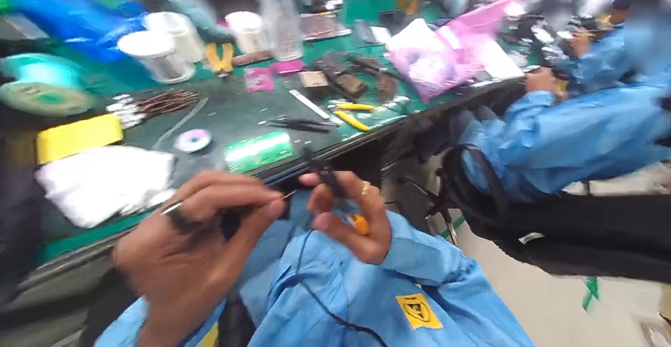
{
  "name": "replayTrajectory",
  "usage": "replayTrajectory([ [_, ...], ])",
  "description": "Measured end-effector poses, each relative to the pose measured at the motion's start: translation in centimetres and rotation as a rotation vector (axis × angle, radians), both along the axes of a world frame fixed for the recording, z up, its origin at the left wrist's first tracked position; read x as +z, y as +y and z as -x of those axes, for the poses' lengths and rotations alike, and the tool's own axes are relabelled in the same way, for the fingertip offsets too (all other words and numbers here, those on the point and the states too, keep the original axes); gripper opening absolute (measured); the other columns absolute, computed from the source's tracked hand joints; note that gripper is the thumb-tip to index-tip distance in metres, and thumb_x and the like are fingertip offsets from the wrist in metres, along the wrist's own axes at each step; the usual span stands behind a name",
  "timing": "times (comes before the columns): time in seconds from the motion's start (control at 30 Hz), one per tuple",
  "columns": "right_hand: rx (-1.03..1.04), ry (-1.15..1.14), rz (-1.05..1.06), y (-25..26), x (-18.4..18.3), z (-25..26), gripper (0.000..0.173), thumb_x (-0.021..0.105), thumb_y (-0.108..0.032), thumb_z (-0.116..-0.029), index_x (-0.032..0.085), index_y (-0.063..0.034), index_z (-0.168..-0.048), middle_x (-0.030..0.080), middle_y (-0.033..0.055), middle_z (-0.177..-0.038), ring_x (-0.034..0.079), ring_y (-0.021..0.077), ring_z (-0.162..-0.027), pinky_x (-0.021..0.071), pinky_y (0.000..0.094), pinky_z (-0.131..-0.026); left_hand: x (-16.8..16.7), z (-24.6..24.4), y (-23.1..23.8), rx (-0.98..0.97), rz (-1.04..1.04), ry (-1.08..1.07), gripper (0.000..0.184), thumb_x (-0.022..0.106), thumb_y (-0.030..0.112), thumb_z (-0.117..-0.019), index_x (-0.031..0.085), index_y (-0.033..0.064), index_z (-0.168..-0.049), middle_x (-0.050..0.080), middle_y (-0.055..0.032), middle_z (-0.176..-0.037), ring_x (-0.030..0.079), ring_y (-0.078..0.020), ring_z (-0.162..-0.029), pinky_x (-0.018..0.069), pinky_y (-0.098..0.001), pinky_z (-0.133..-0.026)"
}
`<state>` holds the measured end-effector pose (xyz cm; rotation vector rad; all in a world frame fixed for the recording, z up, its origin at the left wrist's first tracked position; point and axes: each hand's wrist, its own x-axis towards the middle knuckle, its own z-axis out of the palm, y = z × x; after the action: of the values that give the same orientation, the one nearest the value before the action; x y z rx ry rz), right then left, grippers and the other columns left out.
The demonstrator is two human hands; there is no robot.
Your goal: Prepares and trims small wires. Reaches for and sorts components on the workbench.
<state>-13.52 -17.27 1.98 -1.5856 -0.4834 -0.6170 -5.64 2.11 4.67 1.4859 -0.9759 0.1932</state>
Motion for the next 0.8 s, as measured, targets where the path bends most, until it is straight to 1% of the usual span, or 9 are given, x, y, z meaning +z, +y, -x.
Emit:
replayTrajectory([
  [0.07, 0.117, 0.096, -0.034, 0.6, -1.2, 0.1, 0.051, 0.055, -0.031, -0.1056, 0.055, 0.0138, -0.131, 0.069, 0.0138, -0.099, 0.066, 0.0132, -0.086, 0.0594, 0.0326, -0.078, 0.4, 0.1, 0.7, 0.047, 0.026, -0.009, 0.01, 0.073, 0.012, -0.0944, 0.074, 0.0105, -0.104, 0.073, 0.0, -0.104, 0.07, -0.0093, -0.086, 0.0593, -0.0227, -0.074],
  [0.13, 0.17, 0.152, -0.06, 0.8, -2.0, 0.5, 0.053, 0.052, -0.036, -0.1071, 0.055, 0.0114, -0.132, 0.069, 0.0113, -0.098, 0.067, 0.0135, -0.087, 0.0595, 0.0332, -0.079, 0.1, 0.2, 0.3, 0.06, 0.048, 0.002, 0.007, 0.073, 0.009, -0.0939, 0.073, 0.0057, -0.1, 0.074, -0.0053, -0.105, 0.069, -0.0099, -0.083, 0.0574, -0.0219, -0.068],
  [0.17, 0.187, 0.17, -0.062, 0.9, -2.3, 0.7, 0.053, 0.051, -0.036, -0.1076, 0.054, 0.0106, -0.133, 0.069, 0.0104, -0.099, 0.066, 0.0131, -0.089, 0.0592, 0.0328, -0.08, 0.0, 0.3, 0.1, 0.061, 0.059, 0.008, 0.006, 0.073, 0.008, -0.0936, 0.072, 0.0045, -0.099, 0.074, -0.0062, -0.104, 0.069, -0.0092, -0.082, 0.0566, -0.0211, -0.067],
  [0.23, 0.206, 0.19, -0.059, 1.0, -2.6, 0.8, 0.053, 0.049, -0.037, -0.1083, 0.054, 0.0094, -0.133, 0.069, 0.0091, -0.099, 0.066, 0.0124, -0.09, 0.0592, 0.0321, -0.082, -0.1, 0.5, -0.1, 0.056, 0.084, 0.023, 0.006, 0.074, 0.007, -0.0931, 0.071, 0.0038, -0.097, 0.074, -0.0072, -0.104, 0.068, -0.0081, -0.081, 0.0545, -0.0199, -0.066],
  [0.37, 0.214, 0.196, -0.018, 1.0, -2.9, 0.6, 0.051, 0.049, -0.037, -0.1085, 0.054, 0.0081, -0.133, 0.069, 0.0078, -0.102, 0.067, 0.0108, -0.093, 0.0589, 0.0306, -0.085, -0.1, 0.7, -0.3, 0.071, 0.112, 0.027, 0.005, 0.072, 0.003, -0.0914, 0.07, 0.0011, -0.096, 0.075, -0.0092, -0.103, 0.068, -0.0077, -0.08, 0.0542, -0.0193, -0.064],
  [0.47, 0.193, 0.197, 0.028, 1.1, -2.8, 0.6, 0.05, 0.049, -0.037, -0.1088, 0.054, 0.0051, -0.135, 0.069, 0.0025, -0.104, 0.066, 0.006, -0.097, 0.0582, 0.0273, -0.088, -0.1, 0.7, -0.3, 0.107, 0.105, 0.011, 0.004, 0.072, 0.002, -0.0895, 0.07, 0.0007, -0.092, 0.074, -0.0089, -0.1, 0.066, -0.0058, -0.078, 0.0514, -0.0174, -0.061],
  [0.53, 0.174, 0.189, 0.056, 1.1, -2.8, 0.5, 0.049, 0.048, -0.037, -0.1088, 0.054, 0.0042, -0.135, 0.068, 0.0, -0.105, 0.065, 0.0029, -0.097, 0.0571, 0.0242, -0.088, -0.2, 0.8, -0.4, 0.123, 0.109, -0.001, 0.005, 0.073, 0.001, -0.088, 0.07, -0.0001, -0.091, 0.074, -0.0089, -0.099, 0.064, -0.0046, -0.075, 0.0497, -0.0165, -0.059],
  [0.67, 0.162, 0.18, 0.08, 1.1, -3.1, 0.5, 0.051, 0.049, -0.037, -0.1087, 0.054, 0.0055, -0.136, 0.068, 0.0004, -0.104, 0.064, 0.002, -0.097, 0.0562, 0.0224, -0.087, -0.2, 0.8, -0.4, 0.122, 0.121, -0.001, 0.005, 0.072, -0.003, -0.0859, 0.069, -0.0028, -0.09, 0.073, -0.0098, -0.097, 0.063, -0.0046, -0.074, 0.0505, -0.0164, -0.058],
  [0.8, 0.159, 0.176, 0.092, 1.2, -3.3, 0.4, 0.051, 0.05, -0.038, -0.1082, 0.054, 0.006, -0.135, 0.067, 0.001, -0.101, 0.063, 0.0018, -0.094, 0.0554, 0.0212, -0.085, -0.1, 0.7, -0.4, 0.13, 0.128, 0.001, 0.006, 0.073, -0.003, -0.0847, 0.07, -0.003, -0.089, 0.073, -0.0094, -0.095, 0.063, -0.0044, -0.072, 0.0508, -0.0165, -0.058],
])
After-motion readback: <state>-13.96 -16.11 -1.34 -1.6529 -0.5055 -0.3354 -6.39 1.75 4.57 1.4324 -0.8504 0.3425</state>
